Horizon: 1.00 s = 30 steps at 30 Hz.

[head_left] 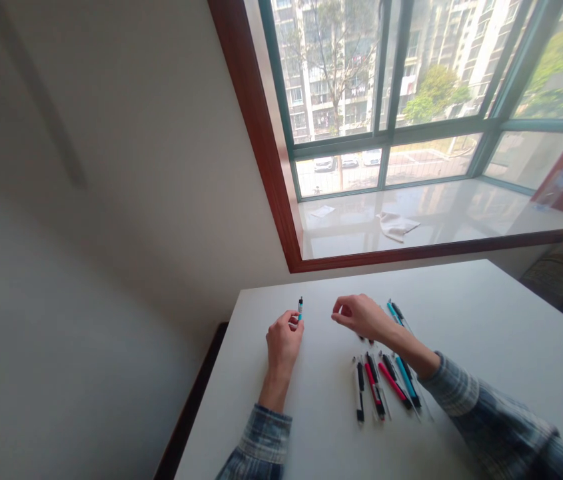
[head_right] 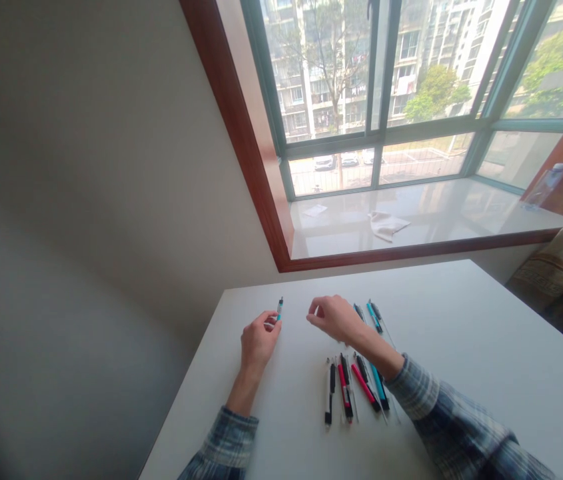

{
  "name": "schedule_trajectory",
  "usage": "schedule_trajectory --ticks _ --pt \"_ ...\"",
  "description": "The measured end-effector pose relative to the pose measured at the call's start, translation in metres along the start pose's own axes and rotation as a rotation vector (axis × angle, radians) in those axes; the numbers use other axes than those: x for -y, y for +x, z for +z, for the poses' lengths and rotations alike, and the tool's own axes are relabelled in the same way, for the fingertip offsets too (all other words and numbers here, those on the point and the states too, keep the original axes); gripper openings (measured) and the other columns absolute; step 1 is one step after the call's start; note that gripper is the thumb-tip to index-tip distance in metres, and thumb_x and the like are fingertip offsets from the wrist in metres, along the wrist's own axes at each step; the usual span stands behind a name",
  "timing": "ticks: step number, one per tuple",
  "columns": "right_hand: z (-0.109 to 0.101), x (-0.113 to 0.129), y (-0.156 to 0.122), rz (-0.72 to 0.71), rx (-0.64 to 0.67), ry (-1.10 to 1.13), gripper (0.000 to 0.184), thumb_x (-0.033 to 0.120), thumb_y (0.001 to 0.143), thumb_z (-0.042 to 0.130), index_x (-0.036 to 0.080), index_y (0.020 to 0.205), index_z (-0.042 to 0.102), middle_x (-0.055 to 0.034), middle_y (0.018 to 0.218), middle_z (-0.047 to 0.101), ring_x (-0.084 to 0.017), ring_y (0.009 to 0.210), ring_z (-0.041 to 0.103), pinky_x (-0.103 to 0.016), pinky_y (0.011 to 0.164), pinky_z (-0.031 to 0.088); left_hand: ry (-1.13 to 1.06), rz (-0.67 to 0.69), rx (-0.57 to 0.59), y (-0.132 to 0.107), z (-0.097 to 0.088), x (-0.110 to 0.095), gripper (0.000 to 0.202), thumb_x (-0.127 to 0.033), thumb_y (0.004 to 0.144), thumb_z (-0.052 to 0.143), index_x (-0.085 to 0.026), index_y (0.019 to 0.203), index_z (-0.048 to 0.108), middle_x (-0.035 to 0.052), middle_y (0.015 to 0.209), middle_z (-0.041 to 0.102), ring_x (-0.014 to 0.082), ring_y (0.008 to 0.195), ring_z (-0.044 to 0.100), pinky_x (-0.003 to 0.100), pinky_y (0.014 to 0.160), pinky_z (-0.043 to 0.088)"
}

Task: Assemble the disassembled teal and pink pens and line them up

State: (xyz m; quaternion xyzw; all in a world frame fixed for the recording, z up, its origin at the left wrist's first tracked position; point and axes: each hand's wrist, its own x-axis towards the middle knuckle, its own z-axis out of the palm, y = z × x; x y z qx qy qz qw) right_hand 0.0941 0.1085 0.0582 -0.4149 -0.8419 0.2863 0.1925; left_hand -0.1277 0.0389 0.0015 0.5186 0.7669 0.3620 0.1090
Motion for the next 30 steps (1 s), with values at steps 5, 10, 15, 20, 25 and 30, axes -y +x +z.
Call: schedule_trajectory --ticks 5,10,15,20,25,30 --pt "-0.011 -0.020 0.003 0.016 -0.060 -0.023 0.021 0.036 0.091 0.060 0.023 0.087 0.075 -0.0006 0.075 0.075 -0.016 0.065 0.065 -0.026 0.064 0.042 0.053 0.018 -0.010 -0.001 0.006 0.012 0.011 -0.022 0.081 0.067 -0.029 0.088 0.072 -0.0010 0.076 0.074 0.0208 0.067 0.067 0.028 0.066 0.039" --pt "-0.018 -0.034 0.004 0.054 -0.092 -0.060 0.022 0.038 0.091 0.060 0.023 0.087 0.075 -0.0007 0.076 0.075 -0.016 0.066 0.065 -0.026 0.064 0.042 0.102 0.021 0.000 -0.004 0.012 0.017 0.010 -0.023 0.082 0.066 -0.029 0.089 0.071 0.0001 0.080 0.075 0.0211 0.070 0.067 0.028 0.067 0.039" --pt "-0.017 -0.040 0.006 0.098 -0.077 -0.123 0.021 0.038 0.091 0.062 0.023 0.089 0.076 -0.0022 0.079 0.077 -0.017 0.071 0.068 -0.026 0.063 0.042 0.145 0.029 0.010 -0.004 0.014 0.018 0.010 -0.024 0.084 0.064 -0.028 0.091 0.071 0.0007 0.082 0.076 0.0203 0.072 0.067 0.028 0.067 0.040" --pt "-0.014 -0.046 0.007 0.108 -0.053 -0.182 0.018 0.037 0.092 0.063 0.023 0.089 0.075 -0.0009 0.080 0.077 -0.017 0.071 0.069 -0.025 0.063 0.041 0.232 0.007 0.025 -0.003 0.014 0.017 0.011 -0.022 0.085 0.064 -0.026 0.092 0.071 -0.0008 0.080 0.075 0.0177 0.072 0.067 0.027 0.067 0.040" --pt "-0.011 -0.054 0.008 0.122 -0.039 -0.210 0.014 0.033 0.090 0.065 0.023 0.091 0.074 -0.0010 0.083 0.078 -0.017 0.074 0.069 -0.025 0.062 0.040 0.254 0.012 0.018 -0.004 0.014 0.016 0.012 -0.023 0.086 0.063 -0.027 0.093 0.071 -0.0011 0.080 0.074 0.0176 0.071 0.066 0.026 0.067 0.040" --pt "-0.009 -0.060 0.009 0.134 -0.022 -0.223 0.012 0.032 0.090 0.065 0.024 0.093 0.074 -0.0008 0.084 0.078 -0.018 0.076 0.069 -0.026 0.063 0.040 0.243 0.019 0.011 -0.005 0.012 0.014 0.012 -0.023 0.086 0.063 -0.027 0.095 0.071 -0.0008 0.081 0.074 0.0181 0.072 0.066 0.026 0.067 0.040"
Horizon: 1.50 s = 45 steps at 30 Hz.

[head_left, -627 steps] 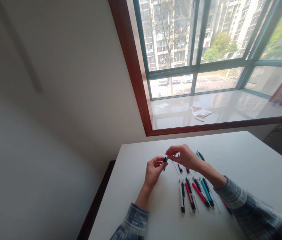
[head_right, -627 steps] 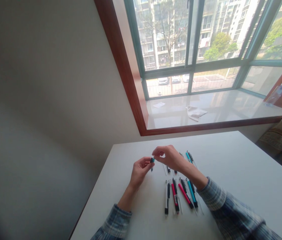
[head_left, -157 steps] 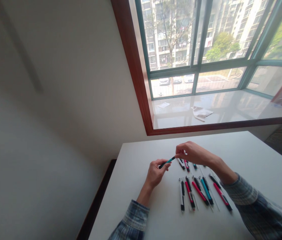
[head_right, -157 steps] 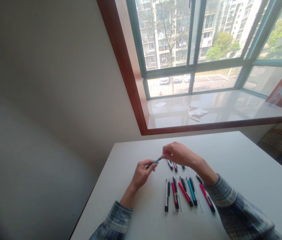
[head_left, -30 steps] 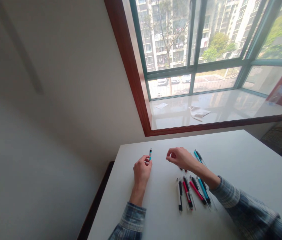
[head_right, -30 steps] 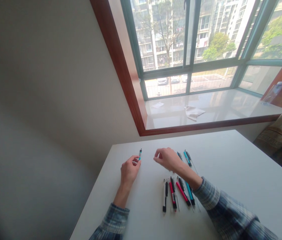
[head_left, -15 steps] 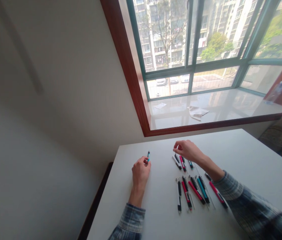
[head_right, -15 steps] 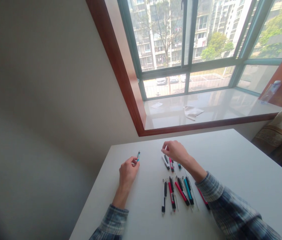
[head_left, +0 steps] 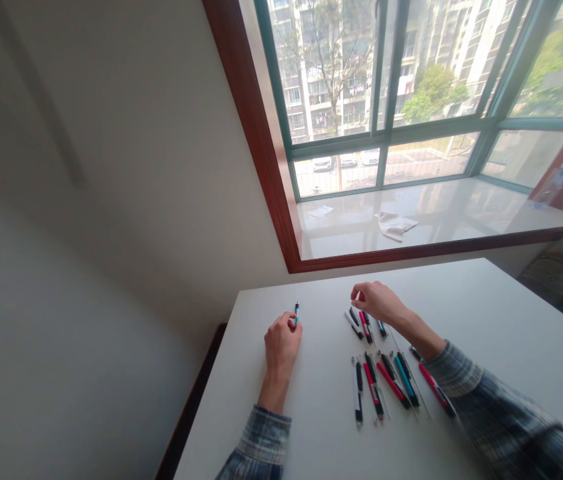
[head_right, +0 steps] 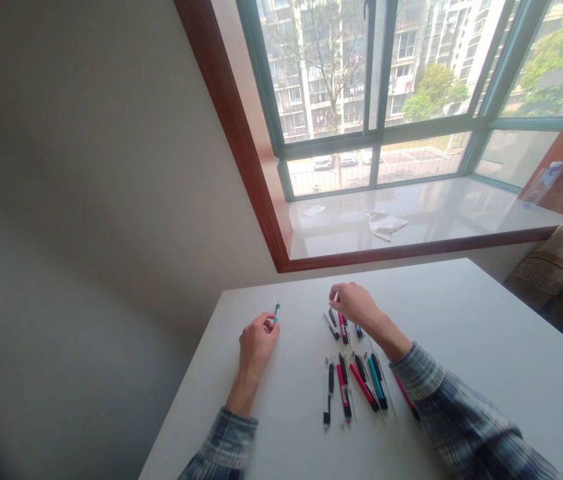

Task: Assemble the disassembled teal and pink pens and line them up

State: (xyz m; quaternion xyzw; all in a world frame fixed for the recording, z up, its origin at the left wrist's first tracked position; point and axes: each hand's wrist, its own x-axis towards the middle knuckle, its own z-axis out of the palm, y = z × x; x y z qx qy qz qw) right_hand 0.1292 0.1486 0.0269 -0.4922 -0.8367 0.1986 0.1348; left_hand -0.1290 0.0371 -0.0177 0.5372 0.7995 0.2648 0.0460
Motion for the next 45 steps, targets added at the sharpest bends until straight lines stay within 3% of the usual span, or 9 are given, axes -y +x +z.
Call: schedule_trajectory --ticks 13,18,25,45 --pt "0.001 -0.011 0.004 -0.059 0.047 0.000 0.012 0.024 0.084 0.069 0.025 0.095 0.074 0.0006 0.085 0.077 -0.019 0.080 0.069 -0.027 0.067 0.043 -0.016 0.031 -0.014 0.000 0.001 0.002 0.013 -0.021 0.086 0.062 -0.026 0.095 0.070 -0.0005 0.084 0.072 0.0177 0.074 0.066 0.027 0.067 0.041" --pt "-0.002 -0.013 0.001 -0.171 0.115 0.005 0.029 0.017 0.079 0.073 0.025 0.107 0.071 -0.0010 0.093 0.076 -0.020 0.085 0.068 -0.026 0.067 0.044 -0.021 0.055 -0.031 -0.001 0.004 0.005 0.015 -0.023 0.087 0.062 -0.026 0.100 0.071 0.0001 0.089 0.070 0.0166 0.072 0.065 0.027 0.067 0.042" --pt "0.002 -0.007 -0.003 -0.372 0.156 0.019 0.056 0.002 0.074 0.070 0.026 0.124 0.065 -0.0038 0.108 0.074 -0.024 0.104 0.065 -0.030 0.085 0.048 -0.081 0.096 -0.049 -0.001 0.000 -0.003 0.017 -0.028 0.090 0.060 -0.027 0.103 0.071 -0.0005 0.094 0.069 0.0148 0.066 0.061 0.028 0.069 0.044" --pt "0.006 -0.009 -0.002 -0.412 0.180 -0.024 0.063 0.005 0.071 0.074 0.025 0.130 0.067 -0.0084 0.118 0.072 -0.030 0.117 0.058 -0.038 0.096 0.049 -0.202 0.165 -0.012 -0.004 -0.007 -0.013 0.019 -0.029 0.092 0.057 -0.025 0.101 0.073 0.0010 0.092 0.069 0.0154 0.069 0.061 0.028 0.072 0.050"
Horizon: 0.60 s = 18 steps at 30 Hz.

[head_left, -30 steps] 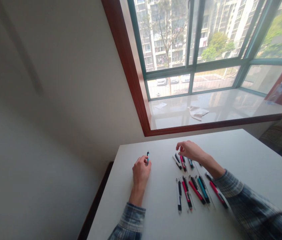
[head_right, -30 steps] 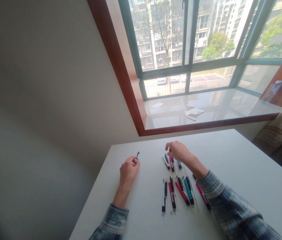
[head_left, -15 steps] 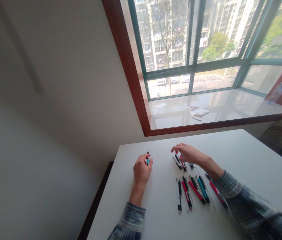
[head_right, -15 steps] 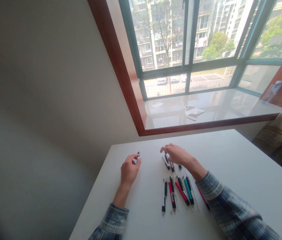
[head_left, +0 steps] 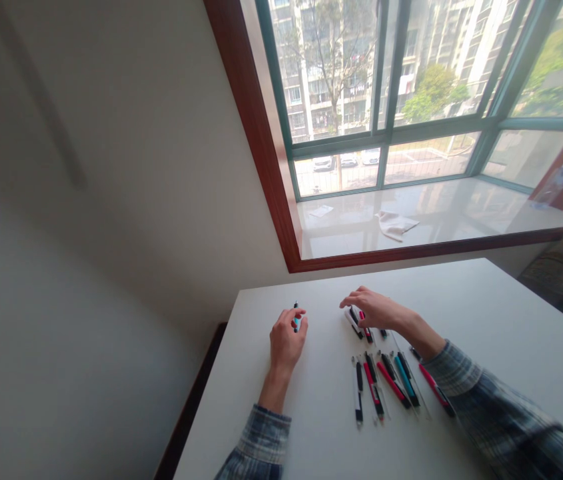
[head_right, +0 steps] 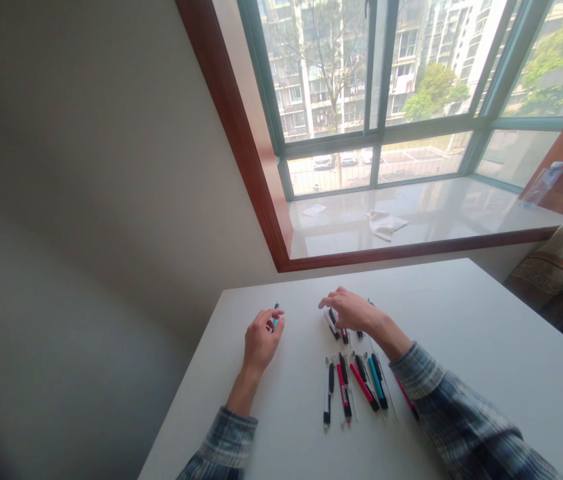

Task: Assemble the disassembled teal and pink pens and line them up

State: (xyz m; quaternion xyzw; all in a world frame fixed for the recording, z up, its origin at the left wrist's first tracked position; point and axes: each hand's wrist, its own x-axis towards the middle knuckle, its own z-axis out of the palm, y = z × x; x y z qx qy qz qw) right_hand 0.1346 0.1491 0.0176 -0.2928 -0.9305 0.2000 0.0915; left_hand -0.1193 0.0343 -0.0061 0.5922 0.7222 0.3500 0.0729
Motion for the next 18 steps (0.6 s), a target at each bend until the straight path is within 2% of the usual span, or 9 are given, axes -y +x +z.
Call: schedule_trajectory --ticks 9,18 --pt "0.0004 0.0008 0.0012 0.000 0.023 0.037 0.061 0.008 0.071 0.078 0.024 0.129 0.068 -0.0077 0.111 0.074 -0.029 0.116 0.059 -0.036 0.095 0.049 -0.024 0.015 0.024 -0.0001 -0.0017 -0.0033 0.020 -0.027 0.092 0.056 -0.025 0.101 0.073 0.0008 0.093 0.069 0.0153 0.071 0.061 0.028 0.072 0.050" --pt "-0.0022 -0.0032 -0.0007 0.005 0.003 0.008 0.058 0.013 0.072 0.078 0.023 0.128 0.067 -0.0085 0.115 0.071 -0.028 0.113 0.059 -0.038 0.096 0.049 -0.034 0.017 0.034 -0.0011 -0.0014 -0.0035 0.022 -0.029 0.092 0.054 -0.025 0.102 0.073 0.0013 0.095 0.070 0.0160 0.072 0.062 0.029 0.072 0.051"
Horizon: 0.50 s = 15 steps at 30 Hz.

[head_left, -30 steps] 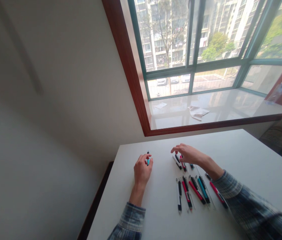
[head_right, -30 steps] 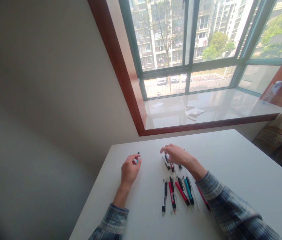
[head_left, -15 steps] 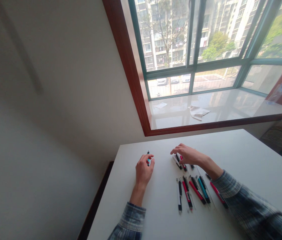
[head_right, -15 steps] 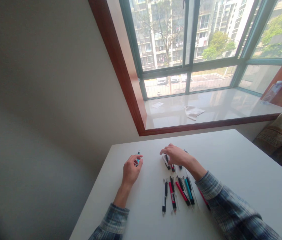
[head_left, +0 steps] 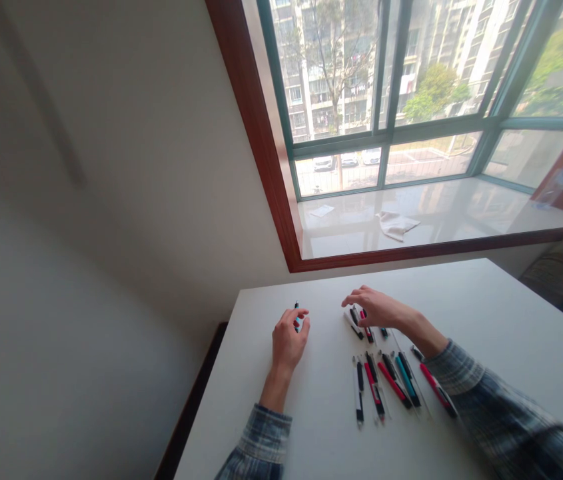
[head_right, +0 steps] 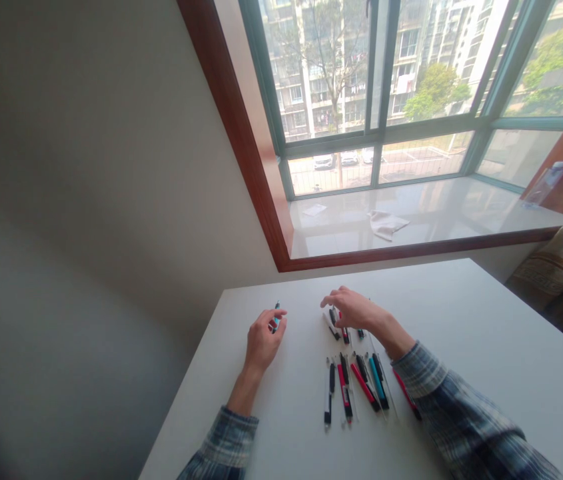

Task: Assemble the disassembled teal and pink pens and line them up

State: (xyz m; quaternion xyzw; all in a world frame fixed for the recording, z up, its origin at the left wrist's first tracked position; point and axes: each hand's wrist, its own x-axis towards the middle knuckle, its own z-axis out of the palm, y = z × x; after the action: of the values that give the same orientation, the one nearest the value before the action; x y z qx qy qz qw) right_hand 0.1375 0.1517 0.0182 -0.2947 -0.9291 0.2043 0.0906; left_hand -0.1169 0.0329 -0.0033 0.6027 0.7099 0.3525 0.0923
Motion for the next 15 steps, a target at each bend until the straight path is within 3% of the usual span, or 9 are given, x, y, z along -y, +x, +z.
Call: schedule_trajectory --ticks 15 --pt "0.0050 -0.0021 0.0022 -0.015 0.014 -0.033 0.058 0.017 0.072 0.083 0.023 0.127 0.068 -0.0079 0.110 0.072 -0.029 0.110 0.060 -0.038 0.093 0.049 -0.022 0.001 0.014 0.0004 -0.0003 -0.0012 0.022 -0.029 0.092 0.054 -0.025 0.102 0.073 0.0016 0.095 0.070 0.0160 0.073 0.062 0.029 0.073 0.051"
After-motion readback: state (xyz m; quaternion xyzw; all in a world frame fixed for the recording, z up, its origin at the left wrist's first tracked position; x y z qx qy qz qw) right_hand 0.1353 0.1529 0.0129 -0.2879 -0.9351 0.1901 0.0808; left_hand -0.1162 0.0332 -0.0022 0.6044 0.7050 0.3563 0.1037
